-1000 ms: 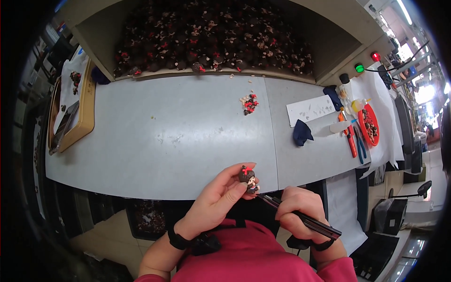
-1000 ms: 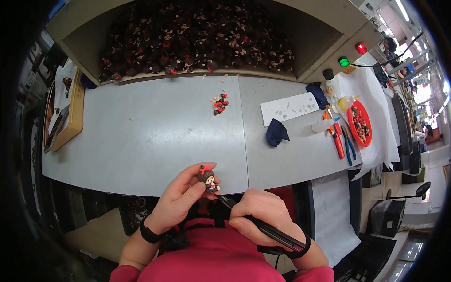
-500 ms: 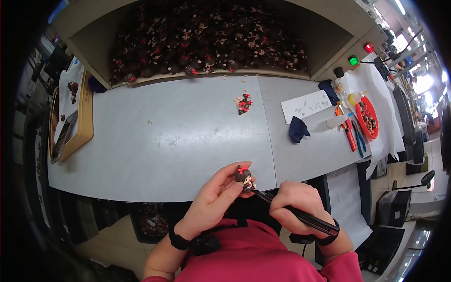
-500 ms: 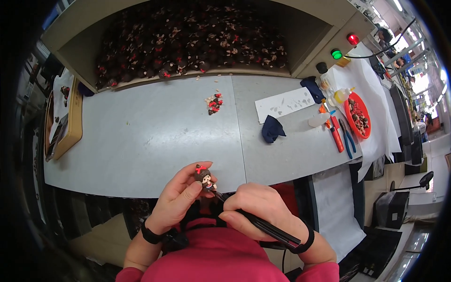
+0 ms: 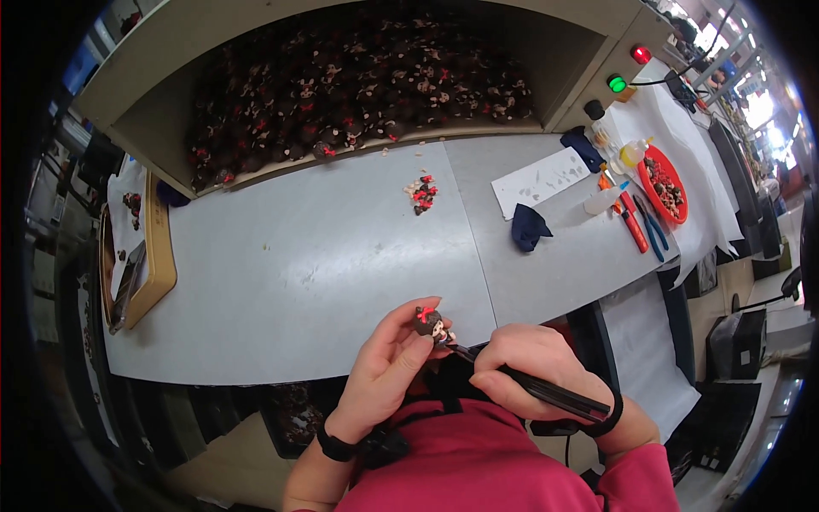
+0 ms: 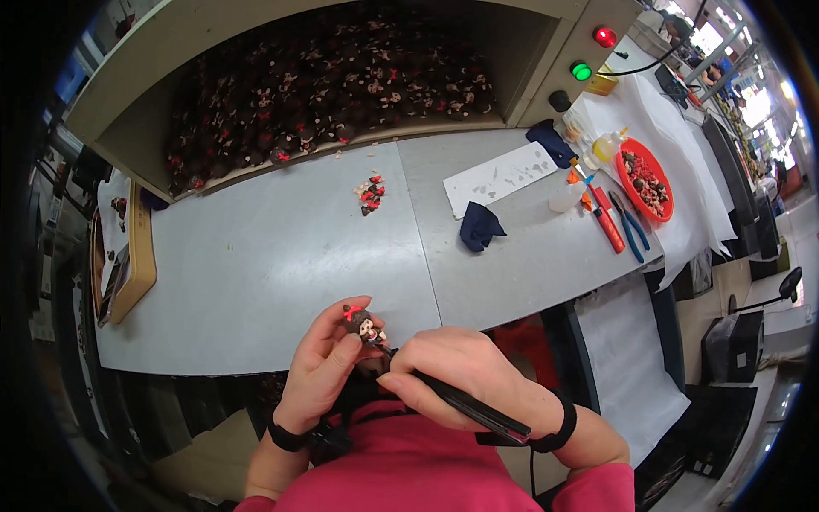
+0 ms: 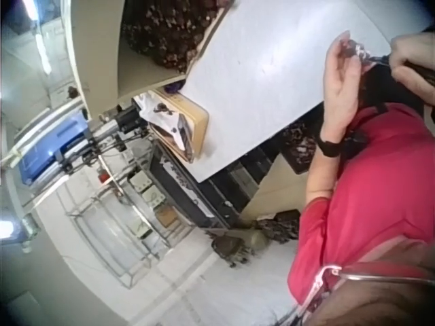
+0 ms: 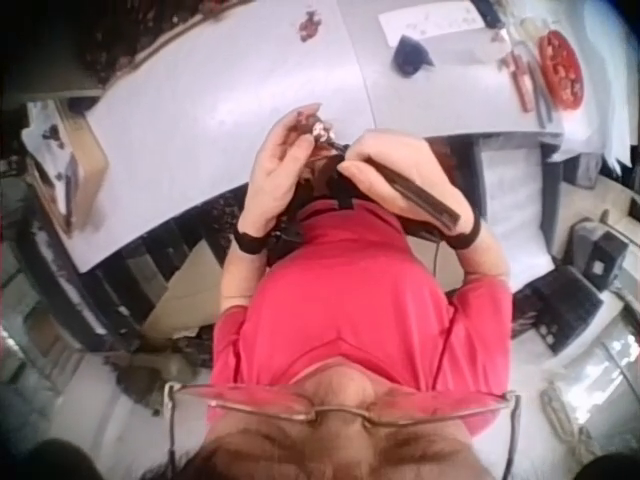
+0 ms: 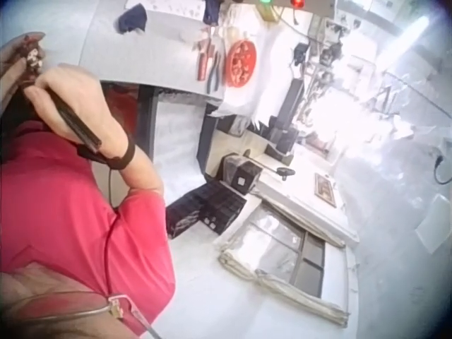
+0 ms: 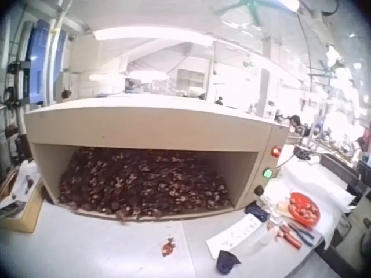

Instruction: Assembling and gluing small components onto a decorative figurine.

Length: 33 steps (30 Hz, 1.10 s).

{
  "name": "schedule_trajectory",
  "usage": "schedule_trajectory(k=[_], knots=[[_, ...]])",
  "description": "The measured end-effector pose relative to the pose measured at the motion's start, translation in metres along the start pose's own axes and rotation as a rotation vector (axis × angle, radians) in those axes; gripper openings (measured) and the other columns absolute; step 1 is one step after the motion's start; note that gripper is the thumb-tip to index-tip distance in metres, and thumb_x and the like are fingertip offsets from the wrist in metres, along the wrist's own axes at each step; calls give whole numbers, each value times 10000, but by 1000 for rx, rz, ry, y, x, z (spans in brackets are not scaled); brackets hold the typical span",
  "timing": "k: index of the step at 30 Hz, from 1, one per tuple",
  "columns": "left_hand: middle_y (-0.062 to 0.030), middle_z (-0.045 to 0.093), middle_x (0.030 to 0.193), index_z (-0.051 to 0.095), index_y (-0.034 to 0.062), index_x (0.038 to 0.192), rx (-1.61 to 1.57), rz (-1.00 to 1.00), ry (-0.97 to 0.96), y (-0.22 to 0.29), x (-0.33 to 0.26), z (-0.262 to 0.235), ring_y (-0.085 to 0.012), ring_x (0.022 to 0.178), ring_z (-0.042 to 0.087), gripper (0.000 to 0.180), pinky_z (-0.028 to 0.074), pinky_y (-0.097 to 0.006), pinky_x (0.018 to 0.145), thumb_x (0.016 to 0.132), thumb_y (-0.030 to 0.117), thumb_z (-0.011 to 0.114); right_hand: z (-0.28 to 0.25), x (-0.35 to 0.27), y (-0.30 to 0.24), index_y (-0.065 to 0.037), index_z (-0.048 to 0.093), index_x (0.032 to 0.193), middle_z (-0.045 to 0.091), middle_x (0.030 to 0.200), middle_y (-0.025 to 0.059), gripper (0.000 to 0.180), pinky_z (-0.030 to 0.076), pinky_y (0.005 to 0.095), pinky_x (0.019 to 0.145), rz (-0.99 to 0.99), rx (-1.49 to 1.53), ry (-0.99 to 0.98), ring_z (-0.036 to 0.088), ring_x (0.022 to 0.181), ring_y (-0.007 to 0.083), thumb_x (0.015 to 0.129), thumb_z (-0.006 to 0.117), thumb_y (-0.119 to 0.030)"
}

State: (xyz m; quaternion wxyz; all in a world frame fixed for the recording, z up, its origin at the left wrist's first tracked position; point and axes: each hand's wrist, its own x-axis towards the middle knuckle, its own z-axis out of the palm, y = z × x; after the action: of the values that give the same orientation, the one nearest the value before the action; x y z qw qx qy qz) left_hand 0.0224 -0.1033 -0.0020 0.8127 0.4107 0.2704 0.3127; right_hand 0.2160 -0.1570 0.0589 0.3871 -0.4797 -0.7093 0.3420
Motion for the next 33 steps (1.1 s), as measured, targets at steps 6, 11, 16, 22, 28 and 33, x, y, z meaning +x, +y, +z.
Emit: schedule_trajectory(k=[6, 11, 16, 22, 28, 33], knots=[[-116, 550, 1193, 392, 18, 1360, 2, 25, 24, -4, 1, 1, -164, 1067, 562, 407, 477, -316, 939, 985, 129, 504, 3, -3, 4, -33, 581, 784, 583, 651, 81, 160, 447, 322, 534, 166, 149, 25, 566, 554, 234, 904, 593, -139], [-120, 547, 1201, 390, 13, 1361, 18, 33, 39, -4, -1, -1, -156, 1073, 560, 405, 479, -317, 949, 987, 125, 501, 10, -6, 4, -29, 562, 788, 585, 659, 53, 236, 436, 290, 533, 288, 313, 65, 545, 557, 148, 959, 513, -184], [-118, 546, 1208, 388, 22, 1362, 8, 62, 81, -6, 2, 1, -156, 1067, 565, 401, 481, -313, 940, 992, 135, 493, 22, -12, 7, -32, 544, 829, 574, 682, 22, 250, 429, 257, 547, 384, 471, 161, 526, 593, 88, 986, 477, -215], [-122, 536, 1221, 366, 26, 1361, 47, 110, 197, -5, 0, 6, -197, 1105, 573, 398, 477, -317, 947, 994, 127, 482, 28, -11, 6, -46, 538, 883, 537, 679, -3, 230, 420, 215, 576, 514, 751, 246, 504, 625, 60, 986, 500, -249], [-146, 535, 1230, 396, 18, 1298, 96, 261, 169, 1, -2, 9, -253, 1161, 558, 371, 449, -338, 996, 950, 15, 524, 9, -1, -3, -21, 567, 892, 599, 699, 13, 223, 440, 232, 552, 438, 488, 109, 540, 612, 57, 951, 574, -236], [-139, 551, 1223, 421, 47, 1282, 187, 305, 133, -4, -5, 0, -237, 1129, 577, 387, 464, -346, 983, 925, 5, 566, -1, 5, -8, -8, 591, 874, 627, 687, 33, 211, 451, 238, 524, 338, 333, 45, 568, 588, 67, 938, 591, -209]])
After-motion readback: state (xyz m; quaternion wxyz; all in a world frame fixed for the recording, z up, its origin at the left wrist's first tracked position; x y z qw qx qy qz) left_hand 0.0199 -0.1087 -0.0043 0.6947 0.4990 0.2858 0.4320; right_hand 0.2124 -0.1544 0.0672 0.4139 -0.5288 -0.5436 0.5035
